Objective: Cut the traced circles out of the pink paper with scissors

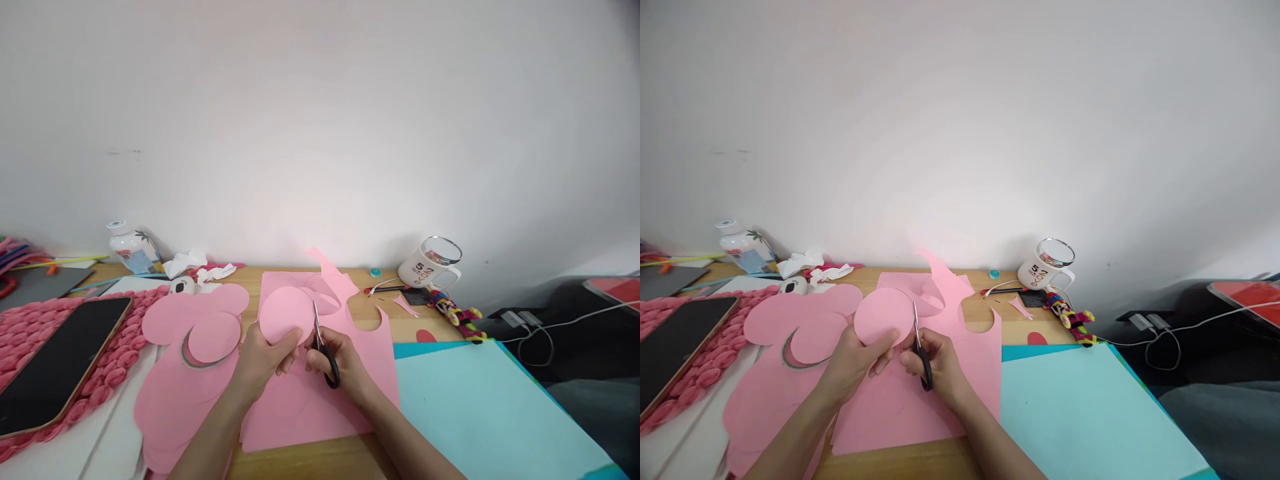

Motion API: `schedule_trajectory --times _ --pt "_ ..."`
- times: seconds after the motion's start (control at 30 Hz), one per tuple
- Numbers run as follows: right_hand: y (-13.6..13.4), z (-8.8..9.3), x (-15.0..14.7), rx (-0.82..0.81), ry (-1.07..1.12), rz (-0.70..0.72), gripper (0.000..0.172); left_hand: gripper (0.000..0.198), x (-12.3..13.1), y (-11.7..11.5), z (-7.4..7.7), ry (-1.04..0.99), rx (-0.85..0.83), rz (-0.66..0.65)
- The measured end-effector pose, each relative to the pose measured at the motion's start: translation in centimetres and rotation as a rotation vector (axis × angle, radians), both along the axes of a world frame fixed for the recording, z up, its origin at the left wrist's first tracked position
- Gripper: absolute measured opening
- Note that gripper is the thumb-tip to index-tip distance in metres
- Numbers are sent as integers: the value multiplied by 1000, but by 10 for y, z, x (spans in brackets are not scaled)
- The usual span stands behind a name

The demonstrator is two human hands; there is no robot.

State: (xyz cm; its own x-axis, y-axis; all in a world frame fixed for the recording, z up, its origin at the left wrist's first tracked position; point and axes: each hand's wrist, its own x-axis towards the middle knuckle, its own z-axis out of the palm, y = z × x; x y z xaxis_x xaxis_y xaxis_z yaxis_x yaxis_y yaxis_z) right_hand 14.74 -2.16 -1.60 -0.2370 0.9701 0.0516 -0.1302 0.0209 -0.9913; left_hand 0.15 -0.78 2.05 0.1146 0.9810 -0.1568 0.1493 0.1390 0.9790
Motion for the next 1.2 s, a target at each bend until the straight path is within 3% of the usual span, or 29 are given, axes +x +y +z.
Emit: schedule_trajectory --times 0.3,0.53,0.87,1.2 --pt "-1 -1 -1 -16 -19 -13 24 34 0 2 -4 -76 12 7" --pt "-1 -1 -2 -3 5 10 31 35 -1 4 -6 -209 -43 4" --pt "-2 1 -3 -42 -1 2 29 33 2 1 1 -159 -51 65" --pt "1 -4 0 3 61 -19 42 25 0 2 -8 -173 -48 14"
